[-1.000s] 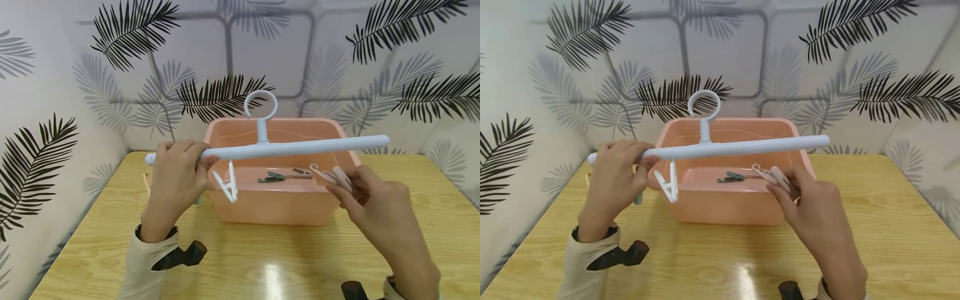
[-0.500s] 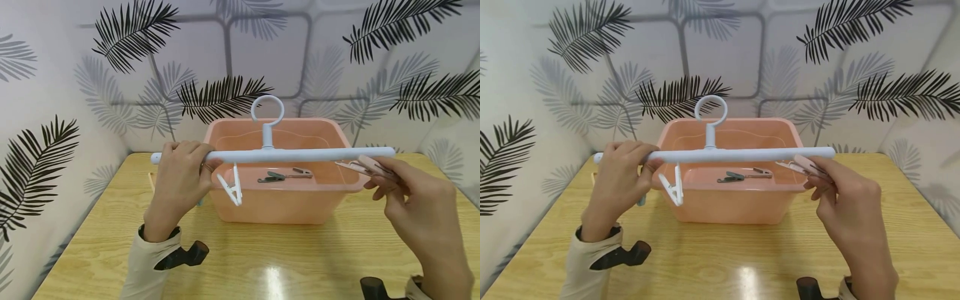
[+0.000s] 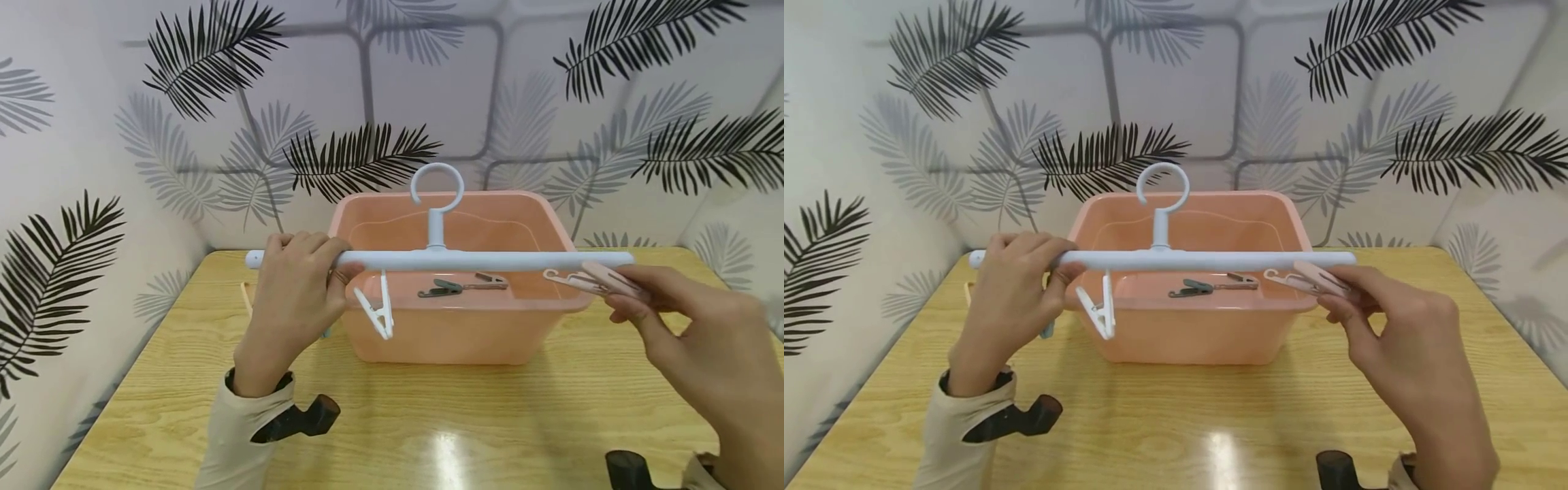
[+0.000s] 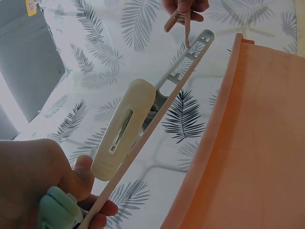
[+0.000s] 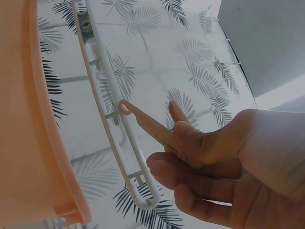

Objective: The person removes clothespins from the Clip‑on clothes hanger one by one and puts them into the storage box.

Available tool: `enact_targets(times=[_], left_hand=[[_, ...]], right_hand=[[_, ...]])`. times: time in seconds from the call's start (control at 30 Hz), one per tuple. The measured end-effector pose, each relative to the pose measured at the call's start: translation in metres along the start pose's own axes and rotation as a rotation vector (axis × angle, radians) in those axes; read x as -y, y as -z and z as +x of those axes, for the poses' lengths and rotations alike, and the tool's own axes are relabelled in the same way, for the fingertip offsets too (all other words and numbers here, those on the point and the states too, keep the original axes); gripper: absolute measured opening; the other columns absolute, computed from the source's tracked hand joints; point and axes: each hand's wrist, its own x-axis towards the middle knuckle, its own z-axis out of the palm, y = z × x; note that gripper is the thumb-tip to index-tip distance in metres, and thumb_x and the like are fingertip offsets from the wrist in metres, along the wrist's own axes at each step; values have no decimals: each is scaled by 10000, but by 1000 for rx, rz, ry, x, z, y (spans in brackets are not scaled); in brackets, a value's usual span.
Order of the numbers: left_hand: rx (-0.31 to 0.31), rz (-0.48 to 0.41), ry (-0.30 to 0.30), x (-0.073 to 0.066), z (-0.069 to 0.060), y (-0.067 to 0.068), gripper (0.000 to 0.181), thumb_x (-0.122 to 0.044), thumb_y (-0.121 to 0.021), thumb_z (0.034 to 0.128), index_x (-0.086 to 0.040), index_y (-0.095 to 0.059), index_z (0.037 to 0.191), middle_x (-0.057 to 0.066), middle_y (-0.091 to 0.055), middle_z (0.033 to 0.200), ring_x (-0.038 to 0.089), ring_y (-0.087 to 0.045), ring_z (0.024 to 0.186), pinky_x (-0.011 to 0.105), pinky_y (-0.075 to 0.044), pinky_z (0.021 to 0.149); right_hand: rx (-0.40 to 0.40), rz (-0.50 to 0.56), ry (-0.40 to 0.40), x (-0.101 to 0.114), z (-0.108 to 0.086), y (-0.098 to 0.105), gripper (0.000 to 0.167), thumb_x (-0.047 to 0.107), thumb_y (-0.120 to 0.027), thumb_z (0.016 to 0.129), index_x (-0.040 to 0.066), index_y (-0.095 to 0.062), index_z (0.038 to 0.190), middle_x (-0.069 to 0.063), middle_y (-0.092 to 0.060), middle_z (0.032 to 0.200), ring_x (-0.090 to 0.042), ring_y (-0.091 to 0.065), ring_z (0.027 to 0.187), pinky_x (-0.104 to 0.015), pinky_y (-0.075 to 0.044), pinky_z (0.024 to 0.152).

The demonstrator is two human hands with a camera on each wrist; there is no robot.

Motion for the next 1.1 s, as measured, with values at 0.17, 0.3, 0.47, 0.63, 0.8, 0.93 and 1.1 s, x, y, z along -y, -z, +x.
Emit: enact_targets(times=[0.17,0.3,0.47,0.63,0.8,0.93,1.1], left_hand=[[-3,-8,8,0,-2,0,216,-242,-727,856,-33,-698,900,86,-670,813,281,-616,801,481,-389,823],[-5,-21,15,0,-7,0,215,-230,-726,859,-23,-701,910,92,-674,829,285,-624,825,484,-392,828],[-1,-20,-10,0,-5,-1,196,-214,-715,872,-22,-703,916,91,-676,835,273,-621,808,487,-396,822],[-1,9,-4,5,-6,4,220,-231,-724,866,-20,-706,927,93,-680,849,285,-616,825,494,-391,839],[1,22,4,8,-9,4,221,-238,-706,882,-21,-704,918,90,-688,862,298,-615,842,497,-386,848],[-24,33,-32,7,-11,2,208,-221,-693,892,-14,-696,909,100,-682,848,316,-616,821,510,-398,829],[-50,19,-65,5,-12,1,184,-197,-696,886,-14,-681,890,97,-659,809,308,-608,788,512,-404,831]], right_hand=[[-49,34,-14,-4,0,-1,277,50,-796,769,-16,-720,1028,247,-588,769,261,-475,741,-41,-377,698],[-67,142,-43,-5,0,-3,263,36,-750,819,-62,-696,1058,324,-565,839,236,-518,773,-41,-388,750],[-65,190,-116,-12,4,0,248,-63,-665,862,-108,-650,1105,377,-542,866,195,-526,761,-27,-389,769],[-58,182,-131,-19,18,0,246,-47,-641,887,-109,-639,1125,389,-528,866,185,-515,760,-29,-382,758],[-28,133,-106,-21,34,-1,264,38,-648,909,-73,-644,1148,401,-500,877,216,-496,786,-29,-355,782],[13,90,-82,-23,44,-2,270,-12,-659,885,-68,-645,1149,342,-561,855,253,-460,786,-15,-336,775],[49,-13,-13,-27,57,-4,285,-42,-692,848,-61,-656,1130,-150,-714,821,336,-368,783,-20,-324,649]])
